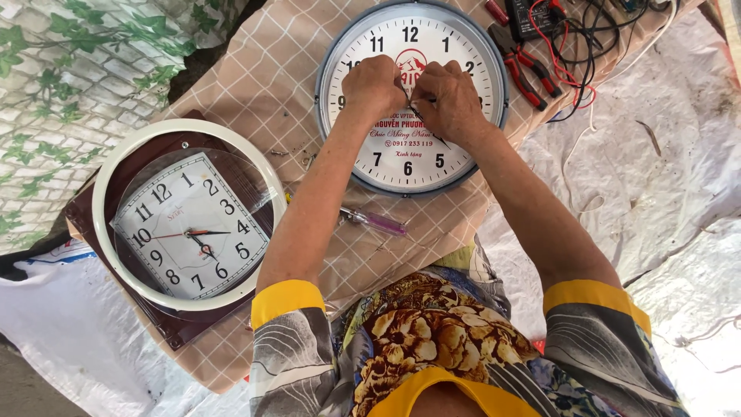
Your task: The person is repairing two wall clocks placed on a table. They use a screwdriver to remove the hands from the first clock, then proceed to adjust the hands on the second clock, aligning them to a specific time.
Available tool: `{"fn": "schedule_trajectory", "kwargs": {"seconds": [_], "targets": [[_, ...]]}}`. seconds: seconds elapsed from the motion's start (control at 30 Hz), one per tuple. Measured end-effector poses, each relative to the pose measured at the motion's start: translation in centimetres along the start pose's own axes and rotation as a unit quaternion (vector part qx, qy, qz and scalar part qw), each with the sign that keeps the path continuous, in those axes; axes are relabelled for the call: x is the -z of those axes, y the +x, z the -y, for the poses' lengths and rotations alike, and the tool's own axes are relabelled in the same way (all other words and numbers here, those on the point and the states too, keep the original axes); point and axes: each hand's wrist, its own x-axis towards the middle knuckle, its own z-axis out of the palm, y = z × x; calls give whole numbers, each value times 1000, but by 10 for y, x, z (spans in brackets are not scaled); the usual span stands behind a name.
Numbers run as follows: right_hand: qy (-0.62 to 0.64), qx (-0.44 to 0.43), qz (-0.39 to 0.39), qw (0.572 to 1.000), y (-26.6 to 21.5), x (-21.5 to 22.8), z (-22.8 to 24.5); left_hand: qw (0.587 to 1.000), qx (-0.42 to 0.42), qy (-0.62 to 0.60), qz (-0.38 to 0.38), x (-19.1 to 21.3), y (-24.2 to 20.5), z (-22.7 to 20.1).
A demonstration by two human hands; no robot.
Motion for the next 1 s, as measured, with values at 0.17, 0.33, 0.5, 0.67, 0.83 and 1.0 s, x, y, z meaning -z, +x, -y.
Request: {"fn": "schedule_trajectory", "kwargs": {"seconds": [0.17, 0.33, 0.5, 0.67, 0.83, 1.0], "targets": [[-9, 0, -20, 1000, -2, -5, 1, 1000, -24, 11, -2, -4, 13, 3], [4, -9, -49, 999, -6, -5, 6, 999, -46, 27, 8, 3, 9, 2], [7, -26, -48, 998, -7, -5, 5, 999, -41, -4, 9, 4, 3, 5], [6, 2, -63, 998, -15, 5, 6, 999, -30, -24, 15, 9, -2, 4], [-36, -2, -90, 995, -33, 12, 30, 998, -50, -32, 4, 9, -3, 4], [-82, 10, -118, 990, -44, -2, 20, 999, -28, -32, 16, 17, -15, -2]]}}
